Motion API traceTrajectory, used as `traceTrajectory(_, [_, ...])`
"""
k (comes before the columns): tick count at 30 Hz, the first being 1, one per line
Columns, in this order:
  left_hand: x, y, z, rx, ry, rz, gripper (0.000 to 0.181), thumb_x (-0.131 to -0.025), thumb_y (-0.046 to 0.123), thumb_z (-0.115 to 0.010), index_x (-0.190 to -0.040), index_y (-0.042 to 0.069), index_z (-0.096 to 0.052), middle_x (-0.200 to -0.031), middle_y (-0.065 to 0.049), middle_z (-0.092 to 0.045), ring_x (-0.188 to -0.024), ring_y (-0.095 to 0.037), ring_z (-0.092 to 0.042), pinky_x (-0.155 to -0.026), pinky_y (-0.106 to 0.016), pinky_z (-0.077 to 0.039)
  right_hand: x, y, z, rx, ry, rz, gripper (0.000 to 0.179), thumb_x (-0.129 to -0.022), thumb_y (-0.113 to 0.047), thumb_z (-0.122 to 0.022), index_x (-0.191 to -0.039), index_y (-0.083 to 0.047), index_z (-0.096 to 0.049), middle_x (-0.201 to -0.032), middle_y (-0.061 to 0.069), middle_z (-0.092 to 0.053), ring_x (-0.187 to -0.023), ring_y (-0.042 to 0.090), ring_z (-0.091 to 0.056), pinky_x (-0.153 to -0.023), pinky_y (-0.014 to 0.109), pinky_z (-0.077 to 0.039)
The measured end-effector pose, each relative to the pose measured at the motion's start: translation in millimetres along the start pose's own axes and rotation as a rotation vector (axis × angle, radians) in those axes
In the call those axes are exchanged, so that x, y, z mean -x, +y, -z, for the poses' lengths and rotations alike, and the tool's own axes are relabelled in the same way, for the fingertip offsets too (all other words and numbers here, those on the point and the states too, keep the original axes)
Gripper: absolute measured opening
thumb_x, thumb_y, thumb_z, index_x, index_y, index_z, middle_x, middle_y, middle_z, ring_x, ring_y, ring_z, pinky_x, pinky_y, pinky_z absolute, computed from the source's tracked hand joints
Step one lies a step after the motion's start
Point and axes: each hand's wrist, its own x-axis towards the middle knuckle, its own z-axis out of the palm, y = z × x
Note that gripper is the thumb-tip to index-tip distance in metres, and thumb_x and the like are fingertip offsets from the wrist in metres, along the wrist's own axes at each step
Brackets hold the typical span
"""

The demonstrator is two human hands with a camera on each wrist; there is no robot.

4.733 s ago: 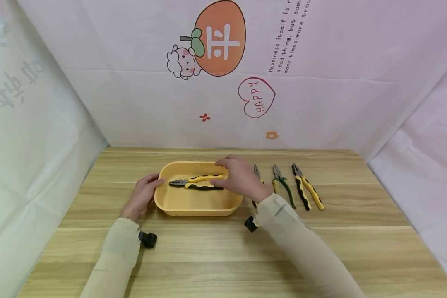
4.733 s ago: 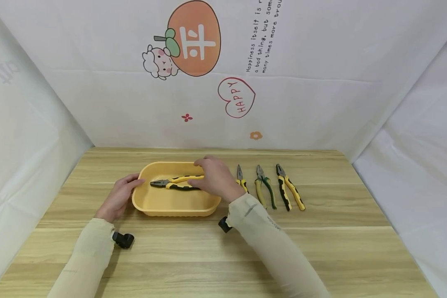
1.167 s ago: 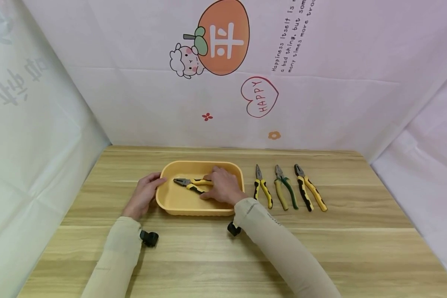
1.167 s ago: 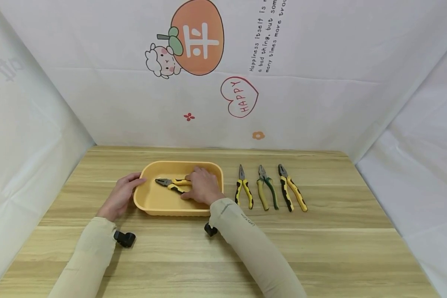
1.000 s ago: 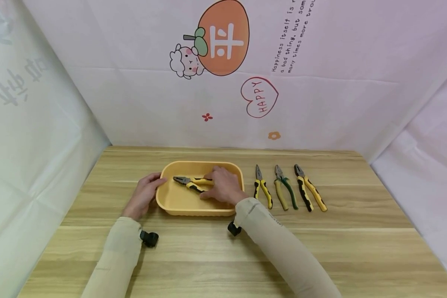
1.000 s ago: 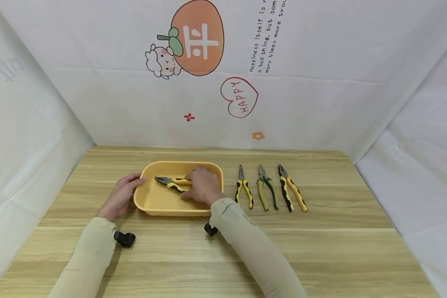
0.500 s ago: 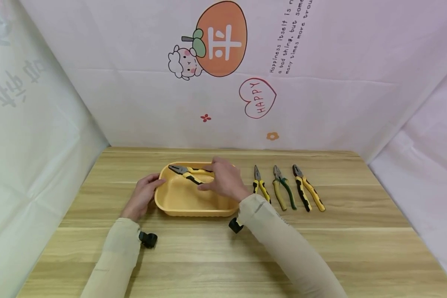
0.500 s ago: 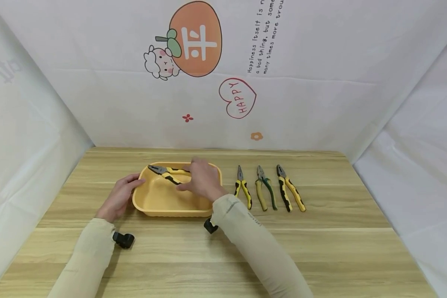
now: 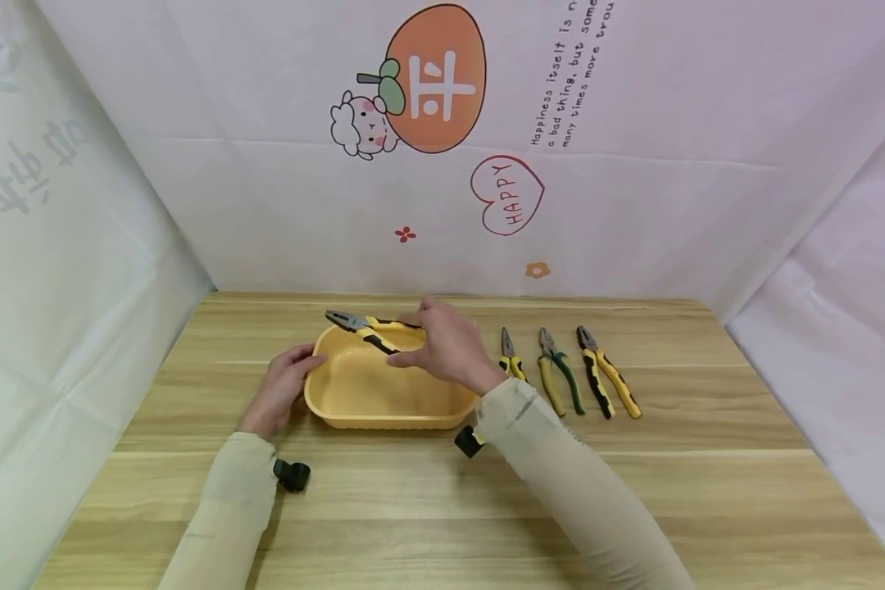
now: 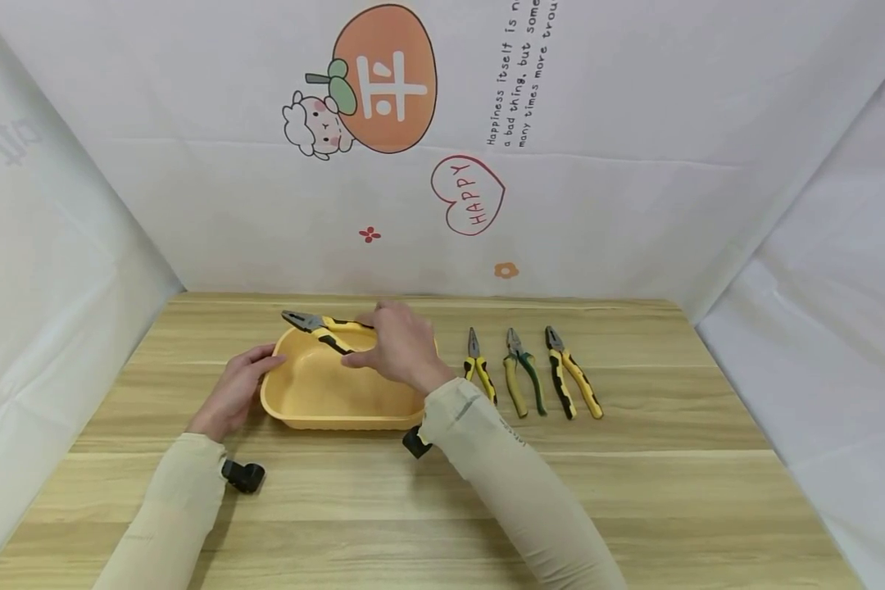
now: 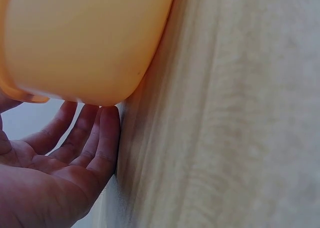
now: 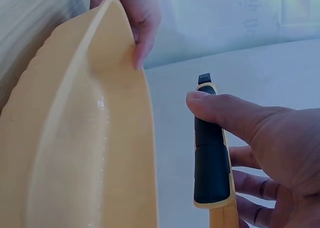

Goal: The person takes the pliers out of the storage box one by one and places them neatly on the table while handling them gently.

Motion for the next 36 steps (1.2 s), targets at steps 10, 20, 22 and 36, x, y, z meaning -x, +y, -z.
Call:
traceTrajectory(10, [0.5,-0.1,-0.2,-0.012,0.011,0.004,0.053,-0.108,0.021,-0.050,-0.152,-0.007,-0.038,-0.148,-0.026,-0.044,-0.125,-0.029,-0.054,-0.088,-0.024,-0.055,1.2,-2,5,0.006,0.027,0.013,0.074,-0.077,-0.053,-0.086,-0.138,-0.018,-0.065,-0.095,-0.003,-0.050,-0.075,0.019,-0.046,-0.059,0.030,-0.030])
traceTrajectory(20, [1.5,1.1,-0.5,-0.009,0.020,-0.004,0.053,-0.107,0.022,-0.052,-0.150,-0.007,-0.040,-0.145,-0.025,-0.047,-0.110,-0.016,-0.061,-0.084,-0.022,-0.055,5.2,7,13,-0.013,0.016,-0.036,0.071,-0.079,-0.050,-0.086,-0.139,-0.018,-0.065,-0.108,-0.002,-0.055,-0.085,0.018,-0.051,-0.069,0.035,-0.040])
traceTrajectory(22, [1.9,1.8,-0.7,-0.003,0.021,-0.001,0.053,-0.107,0.022,-0.052,-0.150,-0.007,-0.040,-0.144,-0.025,-0.047,-0.105,-0.011,-0.062,-0.083,-0.021,-0.055,6.9,10,15,-0.022,0.020,-0.044,0.071,-0.079,-0.049,-0.086,-0.139,-0.019,-0.065,-0.108,-0.001,-0.055,-0.086,0.018,-0.052,-0.071,0.037,-0.040])
traceTrajectory(36, [1.9,0.1,0.7,-0.010,0.003,0.001,0.052,-0.108,0.021,-0.050,-0.151,-0.006,-0.038,-0.147,-0.025,-0.045,-0.117,-0.022,-0.059,-0.086,-0.022,-0.055,19.6,46,27,-0.014,0.045,-0.102,0.072,-0.079,-0.049,-0.086,-0.139,-0.015,-0.065,-0.106,0.001,-0.055,-0.080,0.020,-0.051,-0.062,0.033,-0.040])
